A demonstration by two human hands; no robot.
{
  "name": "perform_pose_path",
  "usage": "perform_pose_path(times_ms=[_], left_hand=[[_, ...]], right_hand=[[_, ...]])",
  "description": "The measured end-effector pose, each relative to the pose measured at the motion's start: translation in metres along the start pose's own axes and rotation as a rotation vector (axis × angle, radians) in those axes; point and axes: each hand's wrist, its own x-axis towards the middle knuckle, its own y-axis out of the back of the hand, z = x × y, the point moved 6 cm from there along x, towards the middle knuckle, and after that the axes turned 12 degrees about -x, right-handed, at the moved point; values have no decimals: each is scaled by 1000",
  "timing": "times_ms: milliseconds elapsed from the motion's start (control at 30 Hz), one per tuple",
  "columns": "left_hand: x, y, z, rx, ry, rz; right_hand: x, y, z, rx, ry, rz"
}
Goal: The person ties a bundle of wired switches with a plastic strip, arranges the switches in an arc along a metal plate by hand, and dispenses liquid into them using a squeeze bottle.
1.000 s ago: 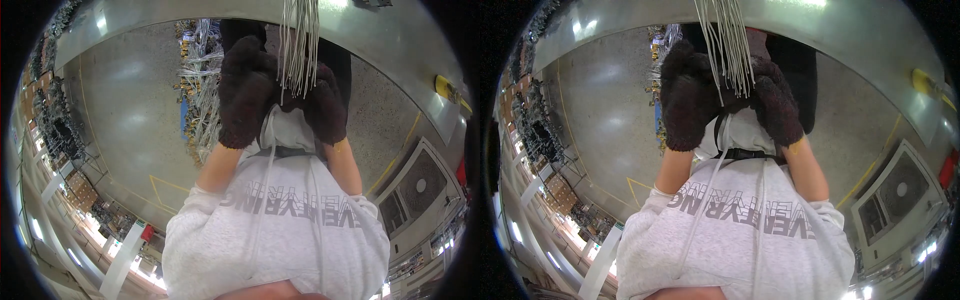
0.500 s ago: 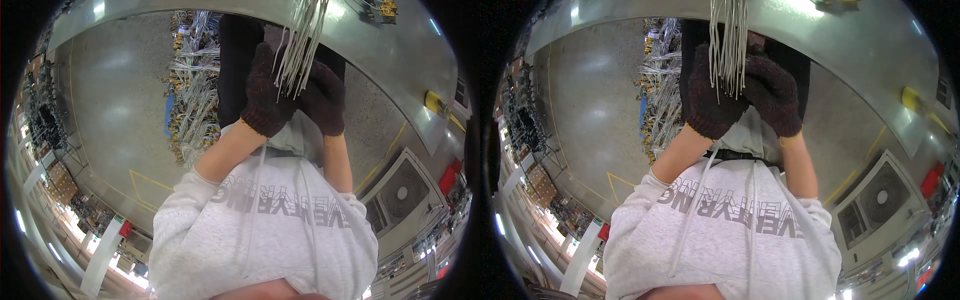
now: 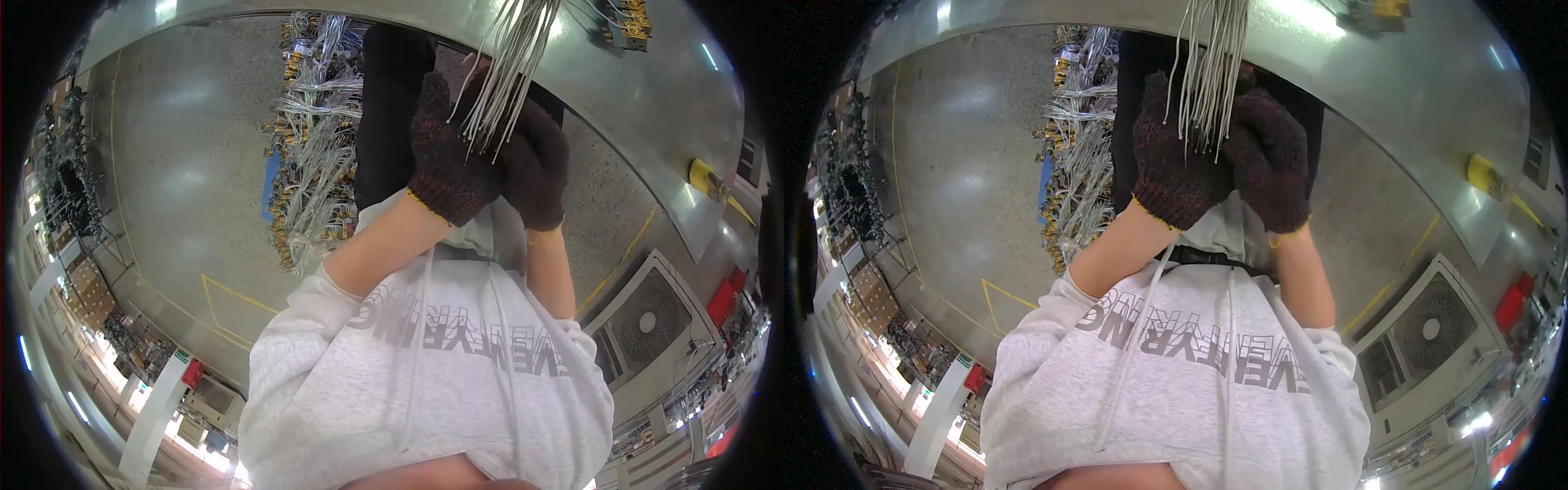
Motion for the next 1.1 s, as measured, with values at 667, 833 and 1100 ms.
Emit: perform_pose_path(times_ms=[667,833,1100], left_hand=[[-6,0,19,1081,-242,-48],[4,9,6,340,-79,16],[11,14,-8,57,42,-21]], right_hand=[[-14,12,-54,-491,268,226],[-8,3,-59,-625,303,320],[-8,6,-56,-686,367,359]])
